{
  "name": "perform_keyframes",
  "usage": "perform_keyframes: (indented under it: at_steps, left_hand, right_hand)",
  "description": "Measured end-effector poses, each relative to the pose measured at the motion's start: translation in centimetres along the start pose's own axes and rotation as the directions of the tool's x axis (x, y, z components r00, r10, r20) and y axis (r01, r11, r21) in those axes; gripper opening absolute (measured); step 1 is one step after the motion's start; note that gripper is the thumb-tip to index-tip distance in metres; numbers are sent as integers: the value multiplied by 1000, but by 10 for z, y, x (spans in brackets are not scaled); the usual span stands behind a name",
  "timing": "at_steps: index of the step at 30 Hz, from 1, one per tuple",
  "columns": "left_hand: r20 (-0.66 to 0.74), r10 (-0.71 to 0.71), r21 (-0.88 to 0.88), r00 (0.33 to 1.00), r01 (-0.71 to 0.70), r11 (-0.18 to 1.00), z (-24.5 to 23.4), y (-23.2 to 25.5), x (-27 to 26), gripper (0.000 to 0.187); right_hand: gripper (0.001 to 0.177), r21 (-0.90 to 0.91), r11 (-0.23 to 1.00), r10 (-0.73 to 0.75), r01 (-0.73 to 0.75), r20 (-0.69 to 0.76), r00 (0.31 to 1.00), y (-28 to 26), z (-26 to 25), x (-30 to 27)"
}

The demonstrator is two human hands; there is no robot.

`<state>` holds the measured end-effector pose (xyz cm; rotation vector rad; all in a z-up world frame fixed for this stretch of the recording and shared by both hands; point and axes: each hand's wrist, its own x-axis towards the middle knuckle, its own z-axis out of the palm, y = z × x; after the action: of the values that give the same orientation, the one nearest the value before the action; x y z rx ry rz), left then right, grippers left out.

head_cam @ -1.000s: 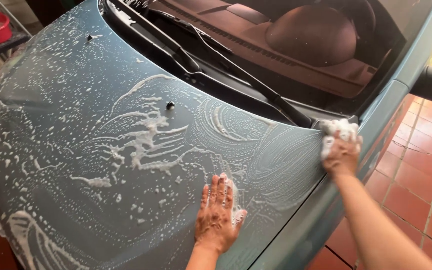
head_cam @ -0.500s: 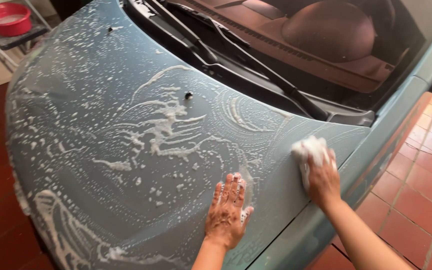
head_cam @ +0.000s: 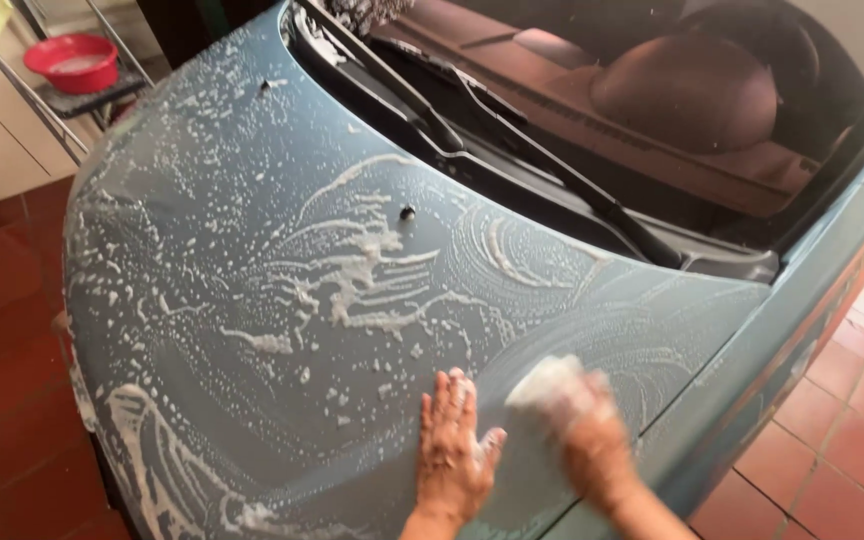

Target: The person is scrubbing the car with a sponge and soapy water.

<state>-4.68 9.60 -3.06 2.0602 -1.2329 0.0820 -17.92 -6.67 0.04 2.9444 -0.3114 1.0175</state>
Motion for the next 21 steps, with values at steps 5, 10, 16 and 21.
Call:
perform_keyframes:
  at_steps: [5, 10, 16, 21]
  left_hand:
    - [15, 129, 63, 992, -129, 990, 40, 15, 28, 90]
    - [100, 4, 82, 995, -12, 997, 56, 44, 97, 95]
    - [85, -180, 126, 980, 169, 978, 69, 72, 192, 93]
    - [108, -279, 218, 954, 251, 943, 78, 88, 251, 91]
  right_hand:
    - [50, -152, 979, 136, -136, -12, 991, 106, 19, 56]
    - [41, -77, 993, 92, -88, 39, 995, 140, 56, 127]
    - [36, 320, 916, 246, -243, 31, 969, 179, 31, 197]
    - [51, 511, 514, 611, -689, 345, 712, 274, 63, 249]
